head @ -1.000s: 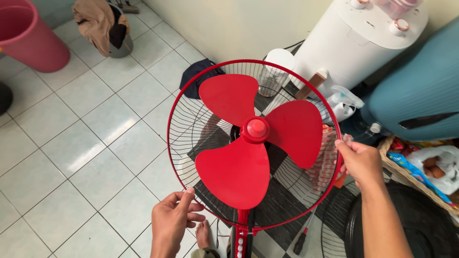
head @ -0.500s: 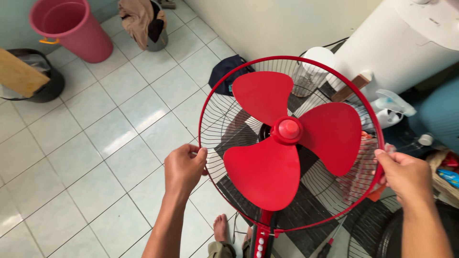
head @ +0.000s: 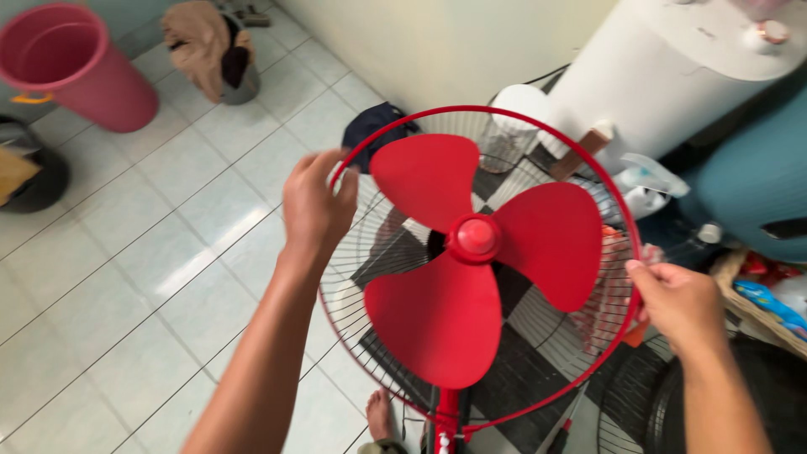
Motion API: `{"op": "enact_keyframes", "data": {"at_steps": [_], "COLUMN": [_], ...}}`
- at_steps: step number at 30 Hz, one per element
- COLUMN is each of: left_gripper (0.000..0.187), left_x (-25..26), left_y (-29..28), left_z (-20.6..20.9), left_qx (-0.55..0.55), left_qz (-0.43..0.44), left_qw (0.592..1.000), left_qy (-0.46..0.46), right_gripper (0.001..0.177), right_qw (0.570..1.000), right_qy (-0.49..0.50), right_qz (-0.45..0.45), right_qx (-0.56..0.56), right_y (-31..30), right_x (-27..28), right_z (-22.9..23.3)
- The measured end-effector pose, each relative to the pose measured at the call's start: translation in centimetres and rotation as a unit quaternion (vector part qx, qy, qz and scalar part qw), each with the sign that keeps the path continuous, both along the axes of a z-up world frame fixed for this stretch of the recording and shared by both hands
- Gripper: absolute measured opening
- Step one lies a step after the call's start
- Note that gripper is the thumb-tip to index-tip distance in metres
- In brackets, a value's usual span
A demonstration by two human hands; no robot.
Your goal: The person assembles a red pedestal fan by attaching the front protective cage to the fan head. They align the cage, then use a screwdriver to tighten the securing screw at the bottom of the fan head.
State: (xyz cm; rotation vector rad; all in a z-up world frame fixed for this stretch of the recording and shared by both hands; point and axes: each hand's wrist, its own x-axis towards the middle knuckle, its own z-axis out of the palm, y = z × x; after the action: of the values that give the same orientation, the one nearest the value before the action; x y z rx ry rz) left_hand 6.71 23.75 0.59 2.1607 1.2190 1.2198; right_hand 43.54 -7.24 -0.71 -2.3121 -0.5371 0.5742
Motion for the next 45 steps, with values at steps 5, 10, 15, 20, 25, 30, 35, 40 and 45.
{"op": "enact_keyframes", "data": {"at_steps": [5,10,15,20,25,30,35,40,45], "left_gripper": [0.021,0.019,0.011,0.011,0.013,0.016,0.016,0.016,0.014], "left_x": [9.8,16.3,18.9,18.6,19.3,20.4,20.1,19.5,18.6], "left_y": [5.0,7.8,9.0,9.8,10.2,10.4,10.9,11.4,11.1], "left_z": [-0.5,-1.0,-2.1,-3.0,-2.8,-2.3,-2.4,-1.7,-1.0], "left_qx": [0.043,-0.046,-0.039,0.027,-0.028,-0.123,-0.12,-0.155,-0.195], "left_qz": [-0.104,-0.127,-0.135,-0.186,-0.158,-0.149,-0.18,-0.209,-0.2], "left_qw": [0.993,0.984,0.978,0.968,0.97,0.952,0.95,0.94,0.942], "left_qy": [0.023,0.119,0.152,0.166,0.183,0.236,0.227,0.219,0.185], "right_gripper": [0.035,0.038,0.04,0.04,0.041,0.038,0.037,0.037,0.034], "right_qw": [1.0,0.999,0.998,0.996,0.996,0.994,0.992,0.992,0.994], "right_qy": [-0.007,0.021,0.04,0.058,0.052,0.06,0.077,0.08,0.063], "right_qz": [-0.013,-0.025,-0.052,-0.057,-0.058,-0.082,-0.089,-0.087,-0.087], "right_qx": [-0.014,0.014,0.017,0.03,0.035,0.029,0.034,0.036,0.015], "right_y": [0.3,0.6,0.5,0.6,0.8,0.9,0.8,0.7,1.0], "right_x": [-0.8,-1.1,-1.3,-1.4,-1.4,-1.4,-1.3,-1.3,-1.7], "right_z": [1.0,1.2,1.3,1.5,1.5,1.2,0.8,0.9,1.3]}}
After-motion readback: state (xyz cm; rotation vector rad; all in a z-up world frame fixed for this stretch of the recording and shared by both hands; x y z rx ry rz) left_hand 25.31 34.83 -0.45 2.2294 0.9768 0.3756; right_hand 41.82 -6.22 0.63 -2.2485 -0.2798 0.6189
